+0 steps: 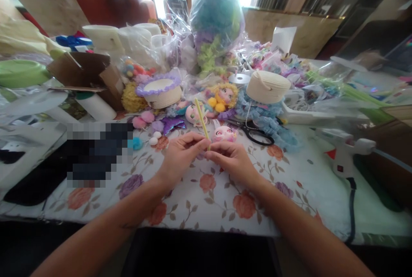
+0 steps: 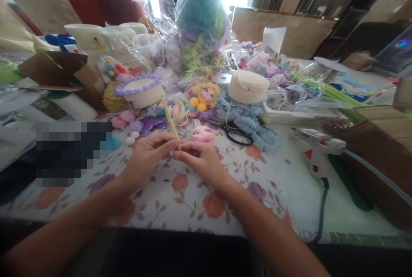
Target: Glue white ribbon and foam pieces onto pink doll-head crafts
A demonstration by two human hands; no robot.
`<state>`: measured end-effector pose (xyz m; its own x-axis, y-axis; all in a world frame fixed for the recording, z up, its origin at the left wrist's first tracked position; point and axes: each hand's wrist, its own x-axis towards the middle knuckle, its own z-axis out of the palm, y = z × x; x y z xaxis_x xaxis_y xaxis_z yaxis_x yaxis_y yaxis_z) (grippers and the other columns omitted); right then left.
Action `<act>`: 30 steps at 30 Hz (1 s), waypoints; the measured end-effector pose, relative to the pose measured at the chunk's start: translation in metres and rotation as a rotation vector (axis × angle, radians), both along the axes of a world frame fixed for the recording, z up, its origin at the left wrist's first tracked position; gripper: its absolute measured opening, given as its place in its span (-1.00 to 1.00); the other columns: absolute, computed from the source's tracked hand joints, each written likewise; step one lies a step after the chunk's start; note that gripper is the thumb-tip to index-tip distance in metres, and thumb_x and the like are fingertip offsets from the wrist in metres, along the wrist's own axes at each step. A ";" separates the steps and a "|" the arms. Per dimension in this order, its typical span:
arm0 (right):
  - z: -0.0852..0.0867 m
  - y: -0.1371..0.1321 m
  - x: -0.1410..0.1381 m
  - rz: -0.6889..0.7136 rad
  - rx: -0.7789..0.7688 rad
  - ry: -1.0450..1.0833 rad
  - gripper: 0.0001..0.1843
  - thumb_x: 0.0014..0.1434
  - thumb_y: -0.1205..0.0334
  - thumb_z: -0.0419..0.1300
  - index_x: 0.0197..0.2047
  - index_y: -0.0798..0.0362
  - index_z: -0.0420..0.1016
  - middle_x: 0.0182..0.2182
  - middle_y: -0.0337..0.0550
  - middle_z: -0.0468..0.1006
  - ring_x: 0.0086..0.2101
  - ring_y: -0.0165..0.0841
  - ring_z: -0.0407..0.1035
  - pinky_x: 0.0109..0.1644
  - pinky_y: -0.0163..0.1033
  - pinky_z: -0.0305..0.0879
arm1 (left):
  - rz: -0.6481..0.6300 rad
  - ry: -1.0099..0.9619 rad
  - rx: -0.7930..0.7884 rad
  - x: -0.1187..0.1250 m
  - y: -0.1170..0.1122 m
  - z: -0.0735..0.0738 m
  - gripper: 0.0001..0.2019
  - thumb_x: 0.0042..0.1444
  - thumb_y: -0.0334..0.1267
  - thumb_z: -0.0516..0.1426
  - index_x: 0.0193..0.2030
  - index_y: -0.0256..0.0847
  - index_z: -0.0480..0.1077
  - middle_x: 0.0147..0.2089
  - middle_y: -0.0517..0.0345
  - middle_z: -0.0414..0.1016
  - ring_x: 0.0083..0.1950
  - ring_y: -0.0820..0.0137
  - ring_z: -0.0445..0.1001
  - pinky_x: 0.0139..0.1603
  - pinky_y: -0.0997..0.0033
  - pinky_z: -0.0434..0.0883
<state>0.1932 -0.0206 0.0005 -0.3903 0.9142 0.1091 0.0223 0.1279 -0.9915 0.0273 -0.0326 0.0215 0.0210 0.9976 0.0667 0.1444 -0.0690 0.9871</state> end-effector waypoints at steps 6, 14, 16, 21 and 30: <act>-0.004 0.005 0.005 -0.019 0.047 -0.025 -0.74 0.17 0.06 0.30 -0.42 0.07 0.57 -0.58 -0.29 0.43 -0.57 -0.50 0.17 -0.51 -0.37 0.07 | -0.071 -0.033 -0.051 0.003 -0.001 -0.005 -0.81 0.03 -0.11 0.32 -0.28 -0.15 0.58 -0.37 0.17 0.54 -0.35 0.40 0.45 -0.34 0.44 0.39; -0.003 0.002 0.004 -0.030 0.180 -0.237 -0.82 0.19 0.19 0.24 -0.38 0.07 0.60 -0.54 -0.26 0.48 -0.54 -0.49 0.19 -0.47 -0.36 0.10 | 0.020 0.075 -0.060 -0.005 0.003 -0.007 -0.77 0.05 -0.10 0.30 -0.50 -0.18 0.55 -0.54 0.19 0.47 -0.44 0.42 0.40 -0.37 0.43 0.36; -0.002 0.005 0.007 0.015 0.163 -0.279 -0.81 0.17 0.23 0.25 -0.45 0.09 0.56 -0.60 -0.29 0.41 -0.56 -0.51 0.16 -0.48 -0.36 0.07 | 0.040 0.026 -0.076 -0.008 0.005 -0.007 -0.75 0.02 -0.08 0.32 -0.53 -0.20 0.54 -0.55 0.18 0.48 -0.45 0.43 0.40 -0.36 0.44 0.38; 0.002 0.010 0.015 0.120 0.083 -0.373 -0.83 0.13 0.27 0.27 -0.49 0.12 0.52 -0.60 -0.30 0.40 -0.57 -0.53 0.18 -0.49 -0.39 0.09 | 0.142 -0.177 -0.089 -0.020 0.014 -0.008 -0.79 -0.09 -0.13 0.39 -0.46 -0.24 0.59 -0.51 0.18 0.50 -0.47 0.50 0.39 -0.38 0.49 0.40; 0.000 0.012 0.020 0.254 -0.092 -0.443 -0.88 0.10 0.29 0.25 -0.46 0.10 0.50 -0.63 -0.33 0.40 -0.63 -0.54 0.24 -0.55 -0.42 0.15 | 0.580 -0.216 0.124 -0.093 0.024 0.030 -0.99 0.03 -0.47 0.27 -0.37 -0.35 0.55 -0.45 0.17 0.52 -0.43 0.57 0.40 -0.32 0.55 0.44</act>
<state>0.2134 -0.0083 0.0002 -0.5917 0.7826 -0.1934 0.4224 0.0966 -0.9013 -0.0653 -0.0088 0.0519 -0.5481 0.8271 0.1243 -0.0096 -0.1548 0.9879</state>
